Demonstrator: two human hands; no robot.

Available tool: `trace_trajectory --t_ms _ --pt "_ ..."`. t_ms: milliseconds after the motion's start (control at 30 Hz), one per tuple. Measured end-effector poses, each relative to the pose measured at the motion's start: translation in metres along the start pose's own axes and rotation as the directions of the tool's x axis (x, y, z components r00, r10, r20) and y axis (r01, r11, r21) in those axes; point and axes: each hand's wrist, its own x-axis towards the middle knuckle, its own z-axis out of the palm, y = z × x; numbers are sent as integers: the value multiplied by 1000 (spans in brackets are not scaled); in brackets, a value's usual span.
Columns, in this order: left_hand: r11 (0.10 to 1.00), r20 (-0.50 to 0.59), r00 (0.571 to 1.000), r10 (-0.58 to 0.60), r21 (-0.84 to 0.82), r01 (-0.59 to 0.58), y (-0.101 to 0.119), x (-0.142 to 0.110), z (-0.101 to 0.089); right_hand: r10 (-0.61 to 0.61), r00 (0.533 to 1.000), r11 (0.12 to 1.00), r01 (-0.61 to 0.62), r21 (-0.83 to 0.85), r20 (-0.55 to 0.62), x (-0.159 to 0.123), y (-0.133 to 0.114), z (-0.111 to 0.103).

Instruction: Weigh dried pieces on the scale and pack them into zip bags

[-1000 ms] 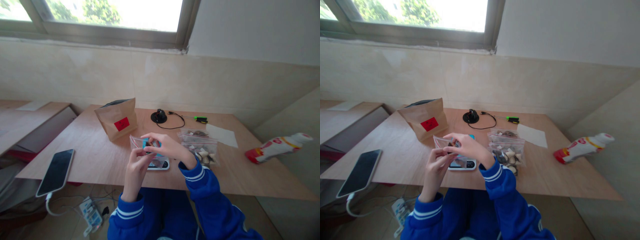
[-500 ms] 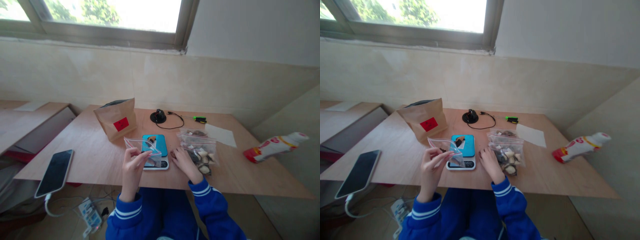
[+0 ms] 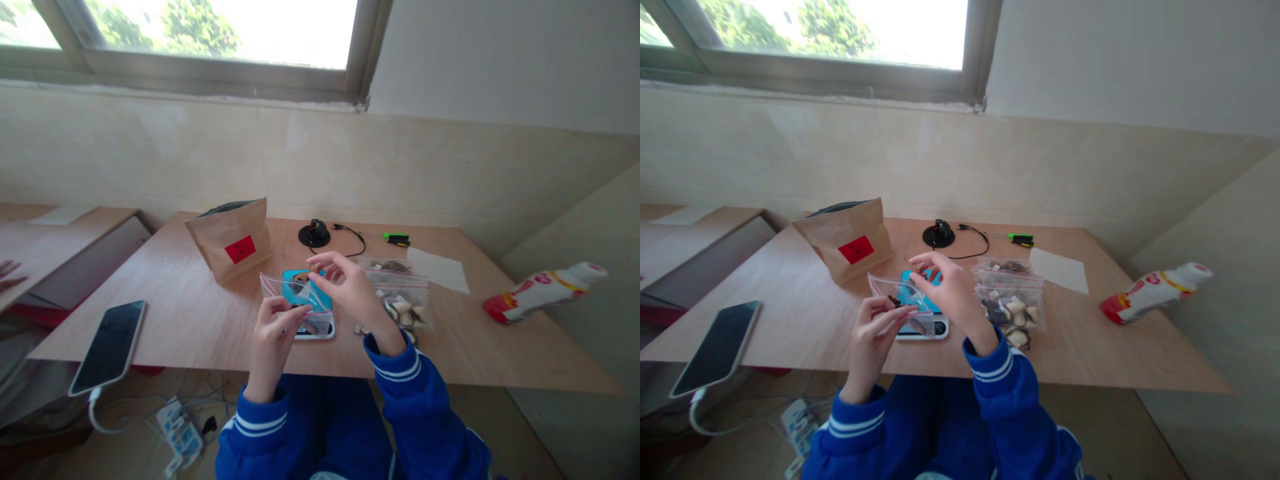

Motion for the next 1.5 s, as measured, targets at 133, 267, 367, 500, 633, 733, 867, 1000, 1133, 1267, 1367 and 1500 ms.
trace_trajectory --t_ms 133,267,367,500,633,733,867,1000,1133,1267,1367,1500 --pt "1000 -12 1000 -2 14 2 -1 1 -3 -41 995 999 42 -7 88 14 4 13" --pt "999 -29 999 -24 23 24 -2 2 -7 -13 986 972 51 -230 163 17 54 38" --pt "999 -34 999 -37 35 38 -3 3 -5 -6 935 896 162 -414 354 11 86 57" --pt "999 -41 999 -36 25 37 -5 7 -2 32 930 839 174 -515 366 6 103 66" --pt "999 -41 998 -37 14 38 -4 13 1 19 981 923 57 -379 194 9 99 53" --pt "1000 -44 999 -17 11 17 -3 17 4 98 995 976 -96 -194 -2 14 89 41" --pt "1000 -50 999 -2 8 2 -3 19 7 169 984 983 -172 -71 -51 19 80 34" --pt "999 -48 998 -38 20 39 -8 16 3 187 982 980 -185 77 -20 19 82 34" --pt "998 -40 998 -53 18 54 -9 14 1 146 965 952 -78 298 -216 16 67 33" --pt "1000 -22 999 -23 11 24 -6 16 6 21 992 923 29 384 -125 16 35 29" --pt "1000 -19 1000 -8 2 8 -6 16 7 -46 997 950 65 304 -68 20 43 23" --pt "999 -9 999 -40 5 40 -11 12 1 53 987 985 -77 -154 -150 32 109 11"
